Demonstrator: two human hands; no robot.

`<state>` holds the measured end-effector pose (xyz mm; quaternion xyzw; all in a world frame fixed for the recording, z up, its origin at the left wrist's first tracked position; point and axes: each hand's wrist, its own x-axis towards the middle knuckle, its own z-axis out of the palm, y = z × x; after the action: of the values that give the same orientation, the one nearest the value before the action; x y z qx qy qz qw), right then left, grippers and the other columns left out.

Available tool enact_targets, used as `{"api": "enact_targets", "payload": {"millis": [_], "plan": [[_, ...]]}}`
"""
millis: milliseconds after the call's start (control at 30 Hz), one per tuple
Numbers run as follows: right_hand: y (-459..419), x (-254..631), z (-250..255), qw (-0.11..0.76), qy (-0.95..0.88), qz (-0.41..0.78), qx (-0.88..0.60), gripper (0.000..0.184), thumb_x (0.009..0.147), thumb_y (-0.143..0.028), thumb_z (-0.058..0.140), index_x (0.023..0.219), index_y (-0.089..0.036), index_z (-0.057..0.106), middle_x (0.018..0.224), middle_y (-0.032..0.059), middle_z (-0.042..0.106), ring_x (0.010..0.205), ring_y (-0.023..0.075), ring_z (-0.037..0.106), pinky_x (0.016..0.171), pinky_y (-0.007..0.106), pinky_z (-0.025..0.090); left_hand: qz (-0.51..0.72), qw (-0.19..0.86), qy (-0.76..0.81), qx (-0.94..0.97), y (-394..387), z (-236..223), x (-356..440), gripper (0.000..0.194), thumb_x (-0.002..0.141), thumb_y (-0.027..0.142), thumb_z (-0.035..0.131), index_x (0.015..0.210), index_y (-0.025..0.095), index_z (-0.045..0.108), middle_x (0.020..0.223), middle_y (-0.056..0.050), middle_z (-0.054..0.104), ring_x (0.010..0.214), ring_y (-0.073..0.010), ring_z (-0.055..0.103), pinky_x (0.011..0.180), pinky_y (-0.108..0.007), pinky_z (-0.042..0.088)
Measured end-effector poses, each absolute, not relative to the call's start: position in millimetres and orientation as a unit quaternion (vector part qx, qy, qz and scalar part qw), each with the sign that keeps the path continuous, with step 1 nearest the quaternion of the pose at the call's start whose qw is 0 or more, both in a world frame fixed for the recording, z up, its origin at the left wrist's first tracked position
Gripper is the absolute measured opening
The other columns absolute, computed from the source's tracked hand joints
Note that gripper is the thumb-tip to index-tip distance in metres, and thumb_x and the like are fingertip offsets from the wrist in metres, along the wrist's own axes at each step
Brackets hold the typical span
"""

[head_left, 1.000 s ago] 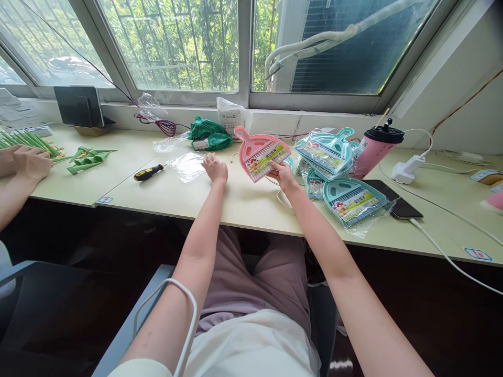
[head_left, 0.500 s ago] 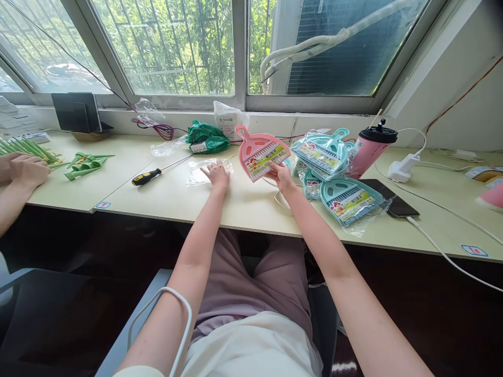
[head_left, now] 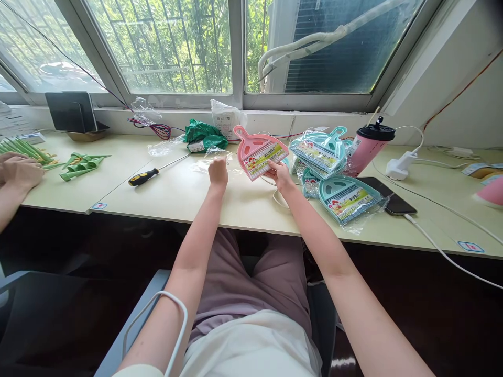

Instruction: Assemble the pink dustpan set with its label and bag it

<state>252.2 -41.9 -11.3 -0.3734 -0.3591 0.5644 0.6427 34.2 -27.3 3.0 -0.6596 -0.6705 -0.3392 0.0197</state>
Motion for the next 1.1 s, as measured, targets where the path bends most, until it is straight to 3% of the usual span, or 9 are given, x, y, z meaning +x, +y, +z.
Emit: {"api": "enact_targets", "payload": {"millis": [133,300,467,633,800,933,1100], "plan": [[-43,254,-11,0.644,-0.4,0.56,-0.336,0.005,0.092,-0.019,0.068,0.097,-0.019,0.067,0.09,0.0008,0.078,0.084,0.0167,0.074,0.095,0.039,0.063,-0.503,0.01,-0.598,-0.624,-28,4,33,0.047,0.099,0.006,0.041,0.13,0.019,0.073,0.127,-0.014,0.074,0.122,-0.0273,0.067,0.108,-0.038,0.05],[-47,253,-9,0.602,-0.47,0.558,-0.324,0.02,0.082,-0.034,0.081,0.094,-0.021,0.07,0.091,0.0029,0.079,0.094,0.0226,0.076,0.094,0.041,0.063,-0.581,0.004,-0.614,-0.534,-27,9,24,0.039,0.105,0.022,0.043,0.128,0.016,0.074,0.127,-0.015,0.074,0.122,-0.0283,0.068,0.11,-0.041,0.05],[-51,250,-9,0.53,-0.519,0.581,-0.333,0.019,0.081,-0.031,0.081,0.093,-0.018,0.074,0.093,0.0076,0.081,0.087,0.0239,0.077,0.085,0.04,0.065,-0.64,0.035,-0.623,-0.448,-28,12,17,0.037,0.106,0.025,0.044,0.126,0.02,0.075,0.131,-0.011,0.073,0.129,-0.0254,0.064,0.114,-0.04,0.046],[-51,248,-13,0.497,-0.529,0.584,-0.364,0.013,0.084,-0.022,0.076,0.095,-0.016,0.075,0.095,0.0091,0.082,0.083,0.0221,0.076,0.086,0.041,0.065,-0.66,0.06,-0.632,-0.401,-26,15,10,0.034,0.104,0.023,0.046,0.12,0.024,0.076,0.136,-0.009,0.071,0.137,-0.0243,0.056,0.131,-0.052,0.02],[-51,245,-14,0.51,-0.505,0.577,-0.39,0.009,0.086,-0.014,0.072,0.095,-0.016,0.072,0.091,0.0079,0.082,0.078,0.0209,0.077,0.09,0.044,0.065,-0.653,0.05,-0.634,-0.411,-21,16,9,0.03,0.102,0.024,0.051,0.115,0.029,0.077,0.14,-0.007,0.068,0.144,-0.0251,0.05,0.131,-0.058,0.0],[-55,244,-13,0.512,-0.501,0.576,-0.394,0.007,0.086,-0.014,0.071,0.093,-0.016,0.073,0.09,0.0075,0.082,0.077,0.0199,0.076,0.089,0.042,0.066,-0.614,0.022,-0.604,-0.507,-21,15,19,0.025,0.098,0.019,0.059,0.106,0.03,0.08,0.139,-0.005,0.068,0.146,-0.0262,0.047,0.131,-0.06,-0.001],[-59,243,-10,0.498,-0.518,0.595,-0.362,0.012,0.083,-0.021,0.08,0.092,-0.016,0.075,0.09,0.0081,0.082,0.079,0.0221,0.078,0.09,0.043,0.066,-0.566,0.004,-0.549,-0.614,-27,18,34,0.021,0.094,0.019,0.065,0.098,0.032,0.082,0.144,-0.004,0.064,0.152,-0.0281,0.039,0.13,-0.065,0.008]]}}
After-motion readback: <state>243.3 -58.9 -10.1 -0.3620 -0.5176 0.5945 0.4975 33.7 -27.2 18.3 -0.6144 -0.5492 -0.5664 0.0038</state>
